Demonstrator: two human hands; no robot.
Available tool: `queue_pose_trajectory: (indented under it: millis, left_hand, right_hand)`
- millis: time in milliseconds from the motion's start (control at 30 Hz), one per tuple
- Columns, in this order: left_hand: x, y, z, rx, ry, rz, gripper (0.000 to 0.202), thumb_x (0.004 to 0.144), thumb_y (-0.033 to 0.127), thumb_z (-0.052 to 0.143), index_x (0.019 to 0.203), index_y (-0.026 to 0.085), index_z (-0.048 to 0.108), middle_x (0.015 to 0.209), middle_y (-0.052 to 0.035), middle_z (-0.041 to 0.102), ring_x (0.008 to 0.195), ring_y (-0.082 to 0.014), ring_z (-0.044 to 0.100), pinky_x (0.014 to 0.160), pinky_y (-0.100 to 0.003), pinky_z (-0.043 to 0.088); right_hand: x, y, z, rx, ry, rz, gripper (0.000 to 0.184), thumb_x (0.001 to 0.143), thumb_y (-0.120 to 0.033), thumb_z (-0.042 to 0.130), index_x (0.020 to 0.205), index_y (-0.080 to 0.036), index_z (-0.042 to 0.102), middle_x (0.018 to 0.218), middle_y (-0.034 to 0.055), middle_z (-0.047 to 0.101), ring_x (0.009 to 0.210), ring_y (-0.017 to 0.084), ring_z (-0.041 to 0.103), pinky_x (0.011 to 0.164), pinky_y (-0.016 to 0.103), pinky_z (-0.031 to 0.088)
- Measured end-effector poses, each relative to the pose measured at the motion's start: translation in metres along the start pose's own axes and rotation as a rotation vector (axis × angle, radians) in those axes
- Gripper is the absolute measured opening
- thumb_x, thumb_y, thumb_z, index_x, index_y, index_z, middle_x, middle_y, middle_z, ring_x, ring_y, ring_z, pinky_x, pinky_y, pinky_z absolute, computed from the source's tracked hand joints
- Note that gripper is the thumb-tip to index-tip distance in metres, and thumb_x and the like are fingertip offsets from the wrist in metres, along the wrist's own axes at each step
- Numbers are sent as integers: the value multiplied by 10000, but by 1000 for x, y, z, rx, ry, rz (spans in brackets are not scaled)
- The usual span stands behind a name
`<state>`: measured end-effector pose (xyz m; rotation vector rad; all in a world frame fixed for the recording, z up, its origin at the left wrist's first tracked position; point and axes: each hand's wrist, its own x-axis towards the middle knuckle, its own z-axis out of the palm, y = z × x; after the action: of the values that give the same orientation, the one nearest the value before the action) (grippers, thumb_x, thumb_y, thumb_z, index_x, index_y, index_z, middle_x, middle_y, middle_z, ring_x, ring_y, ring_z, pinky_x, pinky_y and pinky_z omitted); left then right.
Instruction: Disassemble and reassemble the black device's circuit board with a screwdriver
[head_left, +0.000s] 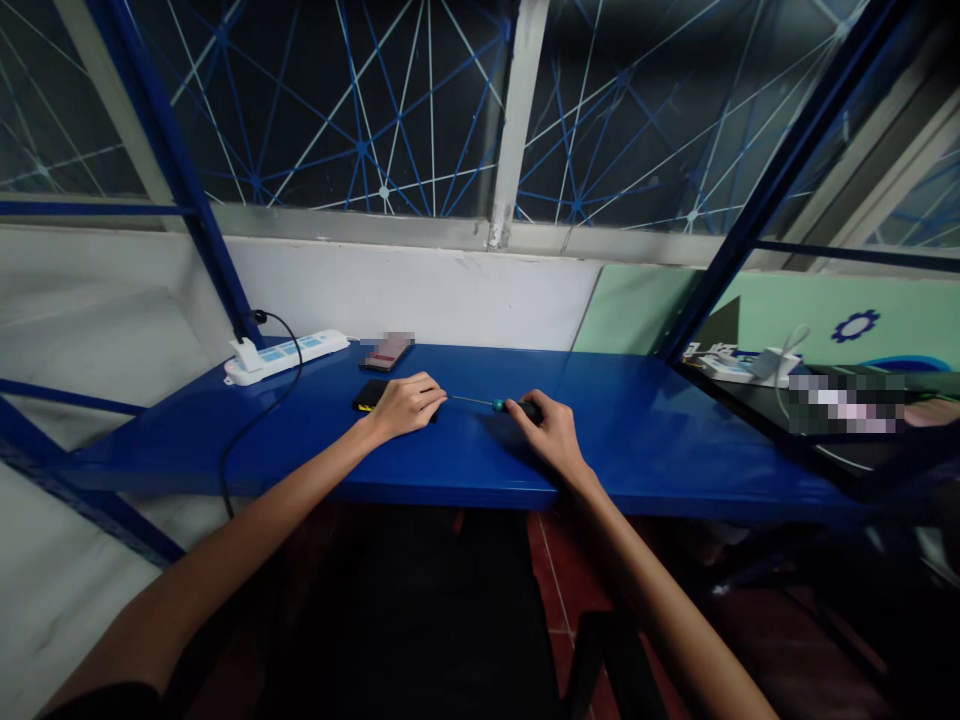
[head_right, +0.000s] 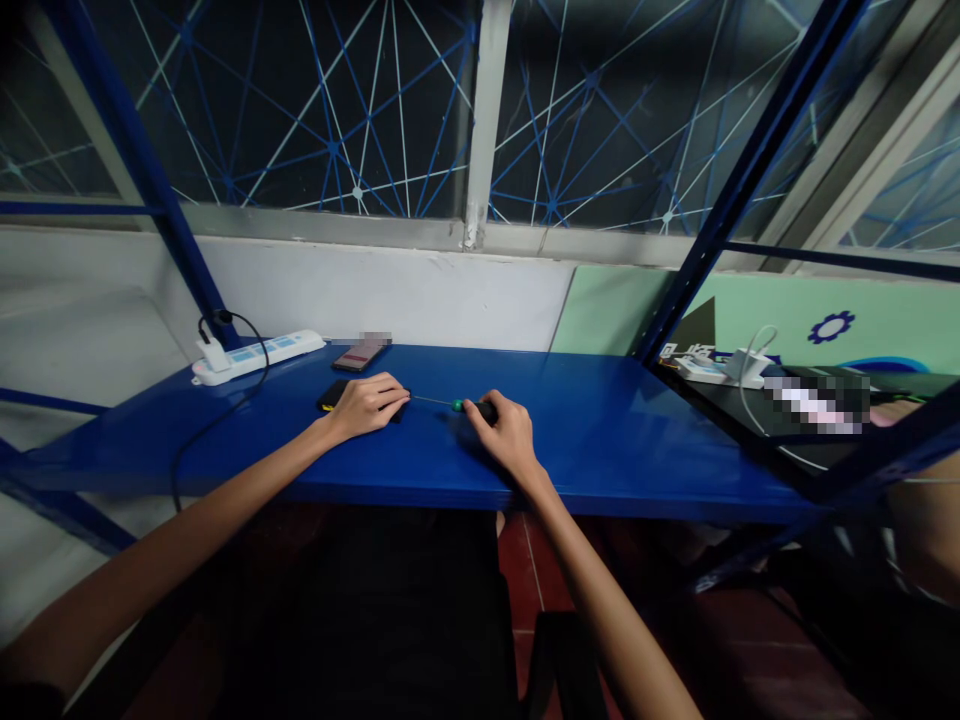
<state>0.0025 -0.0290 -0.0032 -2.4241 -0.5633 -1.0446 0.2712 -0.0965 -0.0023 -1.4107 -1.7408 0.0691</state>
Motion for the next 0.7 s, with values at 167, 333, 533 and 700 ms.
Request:
queue_pose_trajectory:
  millis: [167,333,533,700]
  left_hand:
    - [0,-1,1,-4,3,12,210,950,185,516,884,160,714,821,-61,732,795,-167,665,633,-257,510]
    - [1,-1,-1,-6,-18,15,226,959,190,499,914,163,718,843,-67,734,804,-169,667,645,-260,518]
    - [2,0,-2,19,-18,28,244,964,195,489,907,162,723,837,-70,736,794,-169,669,619,-255,518]
    - [1,-1,-1,23,-11,30,231,957,188,495,919,163,722,839,-72,732,797,-172,668,631,-261,519]
  right_hand:
    - [-1,-1,-1,-6,-8,-7,399,876,-559,521,751,-190,610,600,4,578,565,145,511,564,259,331]
    - [-1,-4,-3,-6,-12,-7,398,878,-556,513,751,-191,609,608,9,583,572,149,513,566,261,338]
    - [-1,-5,-3,-11,-13,-10,400,878,-557,515,749,-191,614,617,14,596,582,153,527,573,262,342]
    - [-1,-4,-3,-8,-7,-5,395,877,-555,524,762,-188,617,611,9,588,576,149,521,569,261,334]
